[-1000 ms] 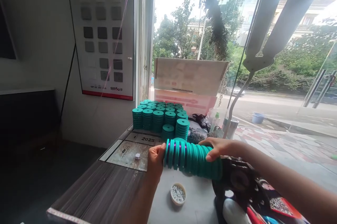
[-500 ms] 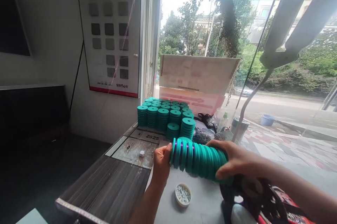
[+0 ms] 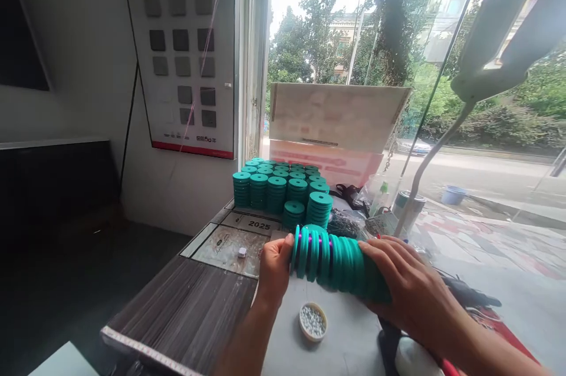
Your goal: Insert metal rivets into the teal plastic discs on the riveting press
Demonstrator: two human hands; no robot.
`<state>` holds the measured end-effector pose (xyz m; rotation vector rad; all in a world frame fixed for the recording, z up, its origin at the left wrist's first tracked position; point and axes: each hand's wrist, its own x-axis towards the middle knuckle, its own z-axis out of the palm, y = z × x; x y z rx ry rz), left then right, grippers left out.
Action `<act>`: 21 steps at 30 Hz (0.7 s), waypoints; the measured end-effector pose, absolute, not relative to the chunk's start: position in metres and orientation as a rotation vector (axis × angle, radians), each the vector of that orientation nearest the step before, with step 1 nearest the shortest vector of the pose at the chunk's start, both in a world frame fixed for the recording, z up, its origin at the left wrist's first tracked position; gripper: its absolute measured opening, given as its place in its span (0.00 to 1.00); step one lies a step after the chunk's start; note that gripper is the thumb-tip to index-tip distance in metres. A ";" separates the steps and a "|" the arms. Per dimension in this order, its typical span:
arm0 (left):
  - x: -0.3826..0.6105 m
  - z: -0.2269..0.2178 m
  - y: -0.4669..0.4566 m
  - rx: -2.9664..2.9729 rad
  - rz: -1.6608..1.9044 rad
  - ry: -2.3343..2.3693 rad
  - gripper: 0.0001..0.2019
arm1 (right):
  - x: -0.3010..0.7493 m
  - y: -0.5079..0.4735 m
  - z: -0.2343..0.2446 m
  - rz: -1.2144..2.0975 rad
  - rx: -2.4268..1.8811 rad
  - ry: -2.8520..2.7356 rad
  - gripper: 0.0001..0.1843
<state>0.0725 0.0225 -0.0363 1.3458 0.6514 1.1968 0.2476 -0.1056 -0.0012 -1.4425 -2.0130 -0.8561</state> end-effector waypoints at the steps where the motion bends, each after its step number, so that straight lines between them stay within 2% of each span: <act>1: 0.075 -0.038 0.024 1.351 1.195 0.628 0.24 | 0.251 -0.101 0.007 -0.627 -1.557 -2.007 0.31; 3: 0.077 -0.040 0.026 1.360 1.201 0.593 0.25 | 0.261 -0.090 0.028 0.056 -1.775 -1.965 0.31; 5: 0.078 -0.041 0.028 1.368 1.215 0.576 0.25 | 0.270 -0.079 0.047 0.793 -1.787 -1.868 0.27; 7: 0.076 -0.041 0.029 1.382 1.227 0.575 0.25 | 0.276 -0.073 0.058 1.234 -1.650 -1.784 0.23; 8: 0.074 -0.040 0.029 1.391 1.226 0.580 0.25 | 0.277 -0.073 0.059 1.296 -1.618 -1.756 0.22; 9: 0.072 -0.040 0.028 1.401 1.220 0.588 0.25 | 0.275 -0.075 0.057 1.248 -1.638 -1.754 0.22; 11: 0.067 -0.039 0.026 1.419 1.202 0.607 0.25 | 0.268 -0.084 0.045 0.846 -1.752 -1.827 0.25; 13: 0.063 -0.038 0.024 1.425 1.183 0.622 0.25 | 0.257 -0.096 0.025 0.113 -1.766 -1.940 0.28; 15: 0.062 -0.038 0.023 1.419 1.166 0.625 0.25 | 0.248 -0.104 0.004 -0.635 -1.598 -1.979 0.28; 16: 0.063 -0.038 0.023 1.413 1.158 0.620 0.25 | 0.245 -0.106 -0.005 -0.898 -1.496 -1.971 0.28; 18: 0.067 -0.039 0.024 1.399 1.151 0.599 0.24 | 0.243 -0.107 -0.016 -1.175 -1.380 -1.954 0.27; 21: 0.072 -0.041 0.025 1.382 1.171 0.563 0.24 | 0.246 -0.105 -0.010 -1.079 -1.395 -2.007 0.28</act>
